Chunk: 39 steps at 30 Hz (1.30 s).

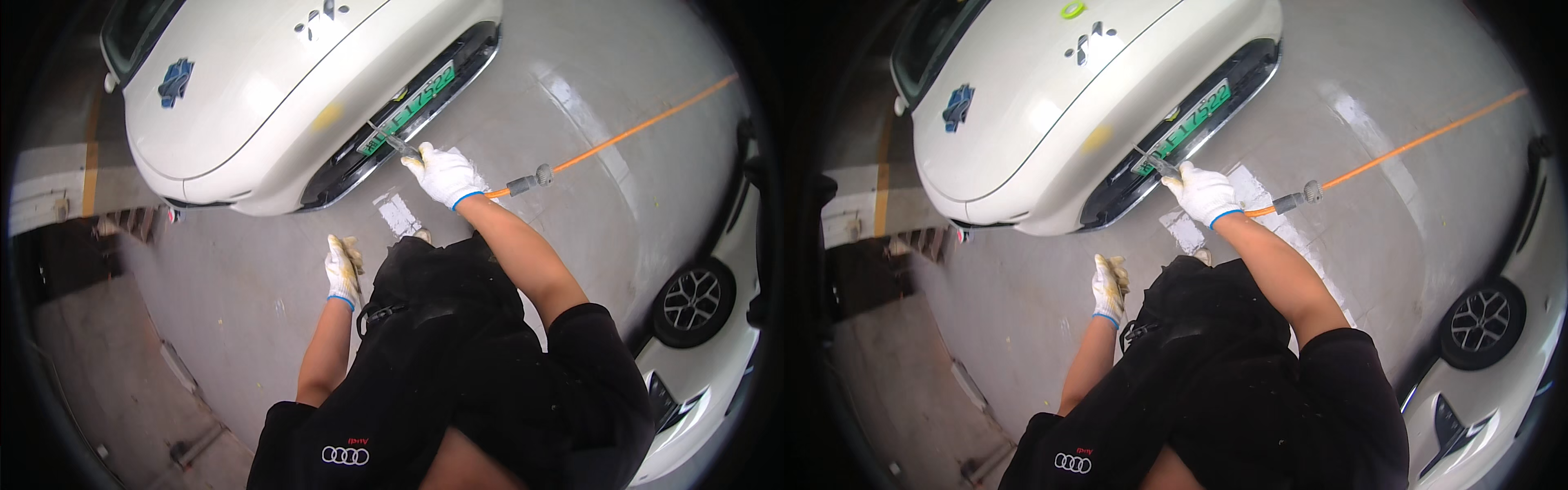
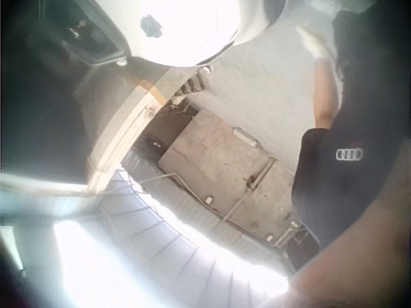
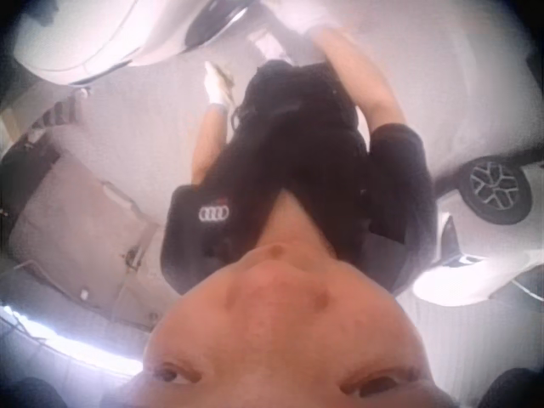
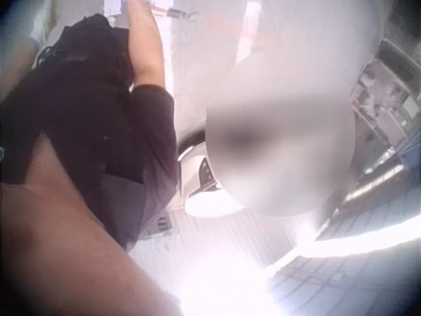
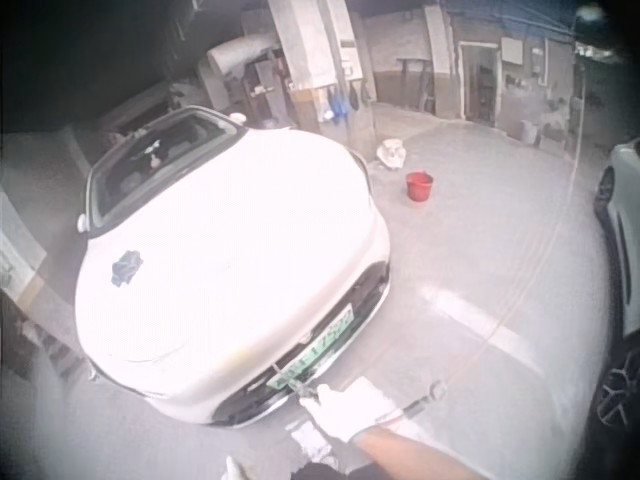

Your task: The person inspects a white car's front bumper, then uses a pneumatic tool to clean the area. They mix a yellow body filler in a can and apply it to the bumper with a spreader, smoothing the surface.

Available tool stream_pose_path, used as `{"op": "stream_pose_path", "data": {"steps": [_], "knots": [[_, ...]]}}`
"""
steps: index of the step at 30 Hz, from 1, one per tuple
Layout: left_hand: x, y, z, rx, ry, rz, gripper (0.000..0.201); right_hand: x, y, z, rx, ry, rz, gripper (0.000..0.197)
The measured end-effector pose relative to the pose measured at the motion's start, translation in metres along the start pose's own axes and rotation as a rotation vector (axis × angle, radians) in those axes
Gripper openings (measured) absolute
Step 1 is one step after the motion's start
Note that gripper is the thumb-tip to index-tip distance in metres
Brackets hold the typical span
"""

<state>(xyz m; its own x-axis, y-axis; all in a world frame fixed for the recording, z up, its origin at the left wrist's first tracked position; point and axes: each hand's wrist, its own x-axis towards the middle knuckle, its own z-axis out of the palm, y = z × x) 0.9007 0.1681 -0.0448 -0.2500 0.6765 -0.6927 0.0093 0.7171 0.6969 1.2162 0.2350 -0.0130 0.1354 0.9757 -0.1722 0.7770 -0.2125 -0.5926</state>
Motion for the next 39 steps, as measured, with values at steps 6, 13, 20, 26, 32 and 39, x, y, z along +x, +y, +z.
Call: {"op": "stream_pose_path", "data": {"steps": [6, 13, 20, 26, 32, 39], "knots": [[-0.042, -0.069, 0.003, -0.145, 0.088, -0.289, 0.080, 0.010, -0.005, -0.007, 0.012, -0.181, -0.123, 0.054], [-0.059, -0.092, 0.007, -0.084, -0.121, -0.433, 0.095, 0.056, 0.005, -0.031, 0.070, -0.069, 0.124, 0.059], [-0.044, -0.097, 0.002, -0.284, -0.198, -0.478, 0.102, 0.065, -0.011, -0.032, -0.032, -0.157, -0.026, 0.057], [-0.032, -0.092, -0.011, -0.453, -0.307, -0.439, 0.096, 0.060, -0.037, -0.022, -0.040, -0.215, -0.117, 0.053], [-0.009, -0.079, -0.014, -0.416, -0.284, -0.383, 0.067, 0.060, -0.054, -0.013, -0.121, -0.198, -0.203, 0.054], [0.011, -0.066, -0.023, -0.579, 0.024, -0.395, 0.056, 0.061, -0.076, -0.011, -0.111, -0.137, -0.305, 0.049]]}}
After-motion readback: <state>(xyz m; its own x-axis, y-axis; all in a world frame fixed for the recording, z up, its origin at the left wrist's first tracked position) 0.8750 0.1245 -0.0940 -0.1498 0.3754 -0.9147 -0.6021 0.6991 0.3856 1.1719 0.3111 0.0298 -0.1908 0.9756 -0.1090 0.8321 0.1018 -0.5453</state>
